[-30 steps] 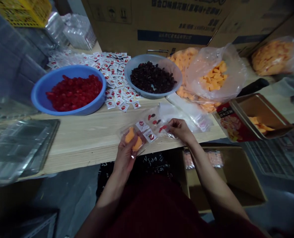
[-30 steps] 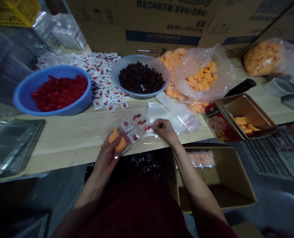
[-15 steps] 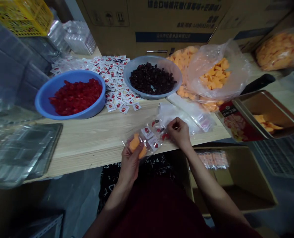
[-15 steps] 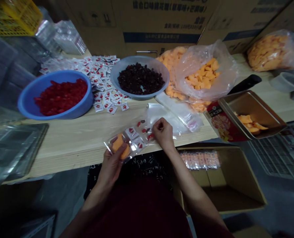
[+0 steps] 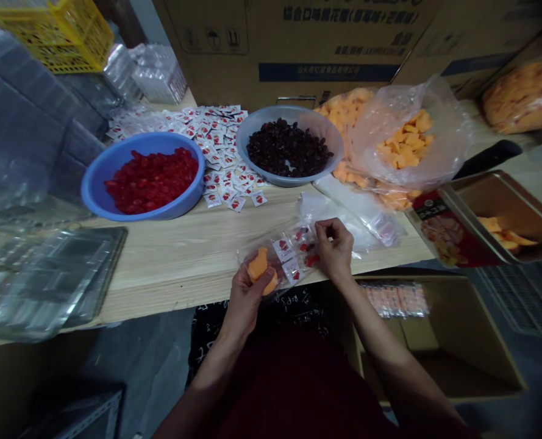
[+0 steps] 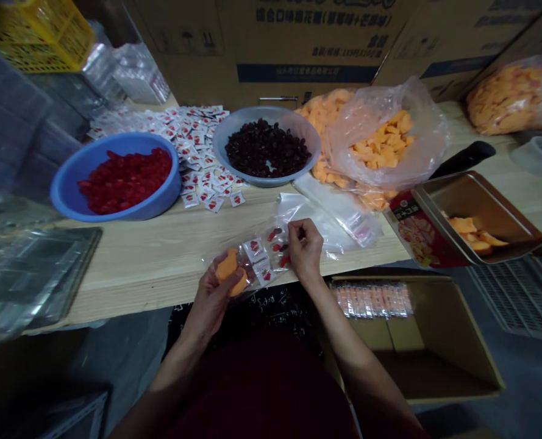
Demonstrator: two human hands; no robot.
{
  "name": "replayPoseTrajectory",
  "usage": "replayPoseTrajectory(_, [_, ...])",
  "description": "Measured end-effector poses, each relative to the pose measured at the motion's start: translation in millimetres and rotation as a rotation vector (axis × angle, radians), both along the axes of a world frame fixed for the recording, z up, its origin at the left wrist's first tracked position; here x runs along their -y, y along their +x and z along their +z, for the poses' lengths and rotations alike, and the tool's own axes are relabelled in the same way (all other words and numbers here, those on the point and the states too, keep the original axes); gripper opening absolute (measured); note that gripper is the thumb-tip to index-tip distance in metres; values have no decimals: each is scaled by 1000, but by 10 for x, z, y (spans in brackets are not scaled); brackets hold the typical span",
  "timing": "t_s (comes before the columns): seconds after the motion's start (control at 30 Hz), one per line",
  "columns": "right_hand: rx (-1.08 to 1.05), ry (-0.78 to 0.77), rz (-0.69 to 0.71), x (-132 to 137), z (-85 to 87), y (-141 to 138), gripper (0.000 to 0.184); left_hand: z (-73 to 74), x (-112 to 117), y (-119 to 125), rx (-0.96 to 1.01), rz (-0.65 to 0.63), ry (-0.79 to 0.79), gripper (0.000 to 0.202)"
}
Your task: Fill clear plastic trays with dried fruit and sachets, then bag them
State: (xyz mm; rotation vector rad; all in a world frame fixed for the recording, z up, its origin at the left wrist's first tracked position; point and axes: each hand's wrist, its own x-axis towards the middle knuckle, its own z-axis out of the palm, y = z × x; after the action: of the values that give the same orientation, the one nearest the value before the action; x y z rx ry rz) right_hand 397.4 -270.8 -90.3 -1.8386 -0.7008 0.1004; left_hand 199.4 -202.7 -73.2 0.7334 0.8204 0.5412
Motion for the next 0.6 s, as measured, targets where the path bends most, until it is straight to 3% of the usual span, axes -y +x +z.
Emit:
replayPoseTrajectory(0.27, [195, -115, 224, 94, 53, -179, 14, 26, 52, 199, 35, 31, -126, 58])
replayPoseTrajectory(0.47, [417, -379, 175, 496, 70, -188, 12, -33, 73, 210, 39, 53, -200, 50])
replayPoseTrajectory(0.6, [362, -352, 205, 597, 168, -344, 14, -5, 191, 381, 111, 14, -146, 44])
